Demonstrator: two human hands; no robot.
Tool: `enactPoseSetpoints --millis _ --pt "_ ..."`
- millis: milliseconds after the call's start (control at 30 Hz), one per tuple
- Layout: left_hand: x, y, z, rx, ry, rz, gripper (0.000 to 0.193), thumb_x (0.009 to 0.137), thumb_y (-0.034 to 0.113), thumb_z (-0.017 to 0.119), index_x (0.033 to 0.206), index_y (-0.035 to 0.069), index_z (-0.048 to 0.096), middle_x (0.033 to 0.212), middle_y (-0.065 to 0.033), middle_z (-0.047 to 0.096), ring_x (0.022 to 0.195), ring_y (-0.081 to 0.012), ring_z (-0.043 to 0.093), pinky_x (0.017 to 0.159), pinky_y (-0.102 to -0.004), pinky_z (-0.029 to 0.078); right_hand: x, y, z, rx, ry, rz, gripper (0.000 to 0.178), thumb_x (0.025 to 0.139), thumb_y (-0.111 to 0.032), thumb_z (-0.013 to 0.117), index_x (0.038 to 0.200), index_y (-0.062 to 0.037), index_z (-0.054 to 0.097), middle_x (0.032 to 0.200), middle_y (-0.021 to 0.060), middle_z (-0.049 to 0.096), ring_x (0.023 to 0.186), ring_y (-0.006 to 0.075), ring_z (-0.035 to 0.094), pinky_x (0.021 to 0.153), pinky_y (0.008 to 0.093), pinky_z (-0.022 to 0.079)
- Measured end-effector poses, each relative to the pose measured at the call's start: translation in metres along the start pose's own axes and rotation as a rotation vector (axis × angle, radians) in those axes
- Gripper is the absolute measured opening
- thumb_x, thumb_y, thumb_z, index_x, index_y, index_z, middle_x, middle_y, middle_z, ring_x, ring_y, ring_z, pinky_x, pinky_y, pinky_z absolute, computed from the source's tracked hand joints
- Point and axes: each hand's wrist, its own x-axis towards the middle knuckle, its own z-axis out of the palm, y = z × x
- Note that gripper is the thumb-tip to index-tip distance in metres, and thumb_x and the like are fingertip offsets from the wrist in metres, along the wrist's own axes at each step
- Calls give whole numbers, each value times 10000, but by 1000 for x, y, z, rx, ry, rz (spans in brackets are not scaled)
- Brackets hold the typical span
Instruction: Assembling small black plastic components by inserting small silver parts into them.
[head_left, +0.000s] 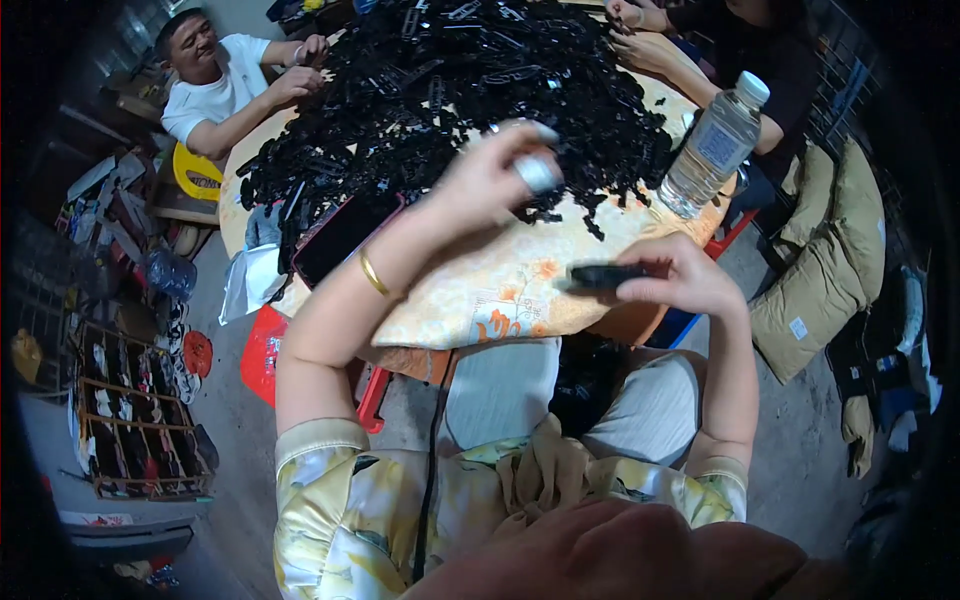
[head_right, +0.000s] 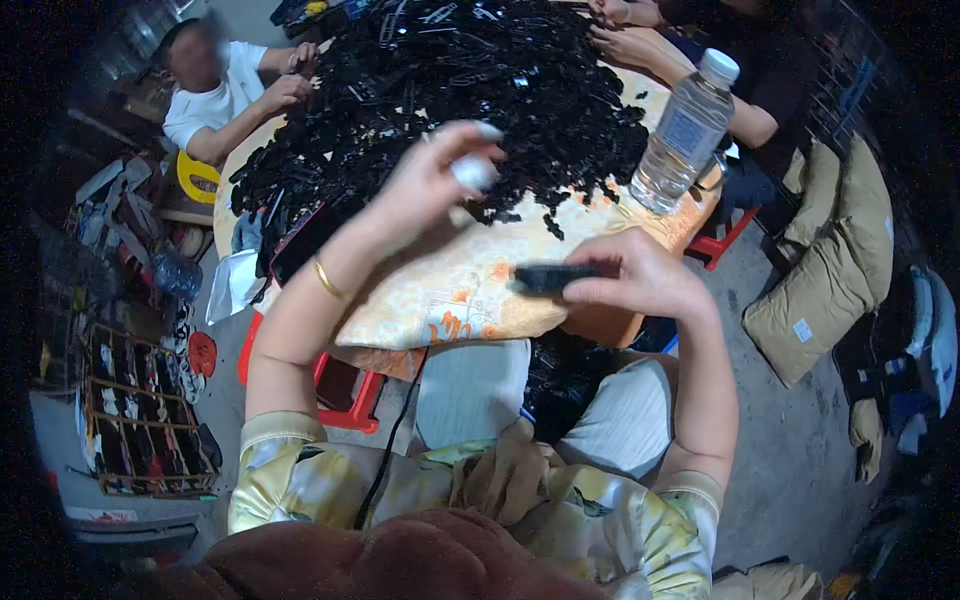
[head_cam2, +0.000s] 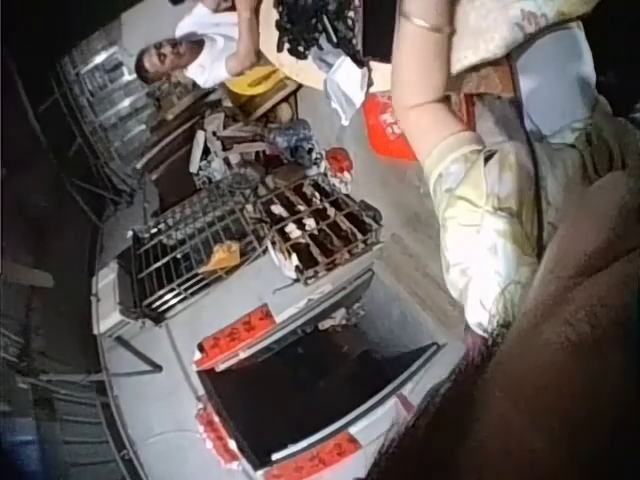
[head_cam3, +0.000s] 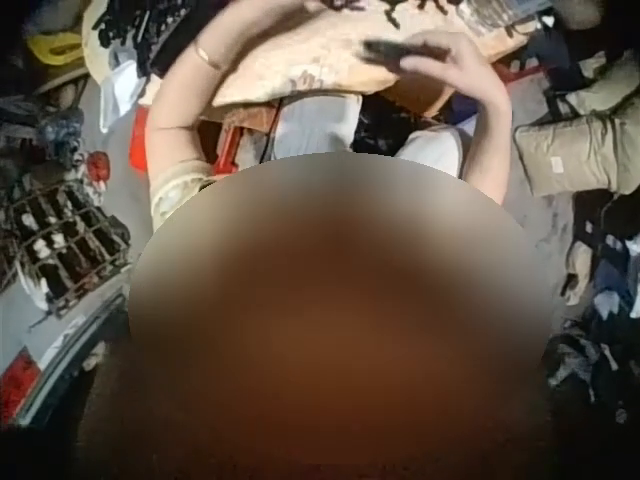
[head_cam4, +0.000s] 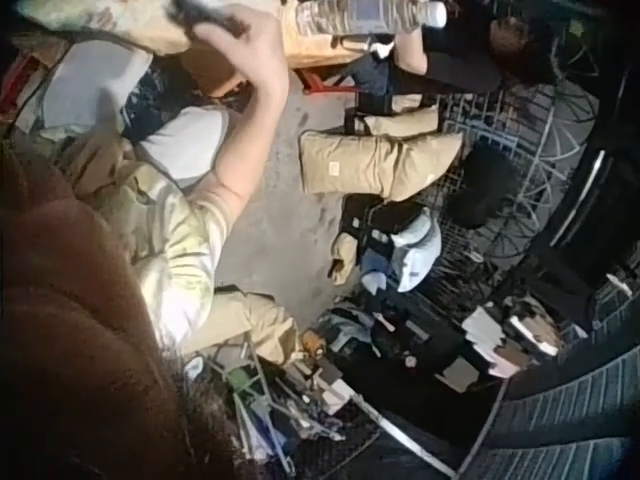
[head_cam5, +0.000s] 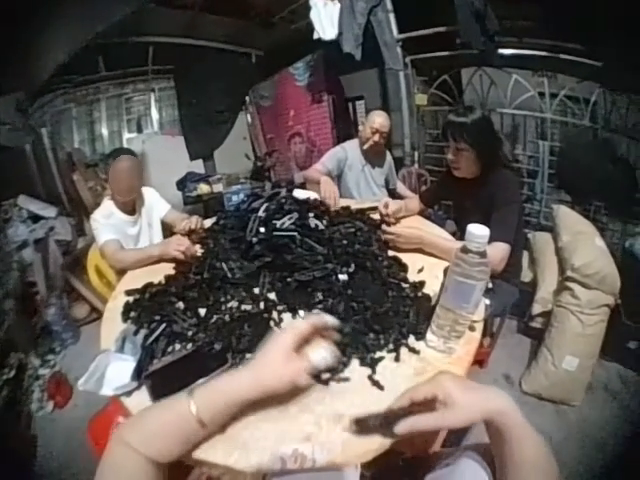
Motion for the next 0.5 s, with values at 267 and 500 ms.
enactPoseSetpoints --millis 267,500 --pt "72 -83 -88 1133 115 -551 499 762 364 651 1086 -1 544 1054 -216 604 1022 -343 570 857 -397 466 6 -1 1 -308 21 9 316 728 -311 731 832 -19 667 661 55 624 593 91 572 553 242 447" --pt "82 -86 -80 1111 256 -630 478 755 281 656 1113 2 505 1127 -211 568 1061 -344 544 886 -419 448 44 32 27 -777 620 -133 188 740 -210 678 777 -27 657 729 109 598 670 263 595 608 348 474"
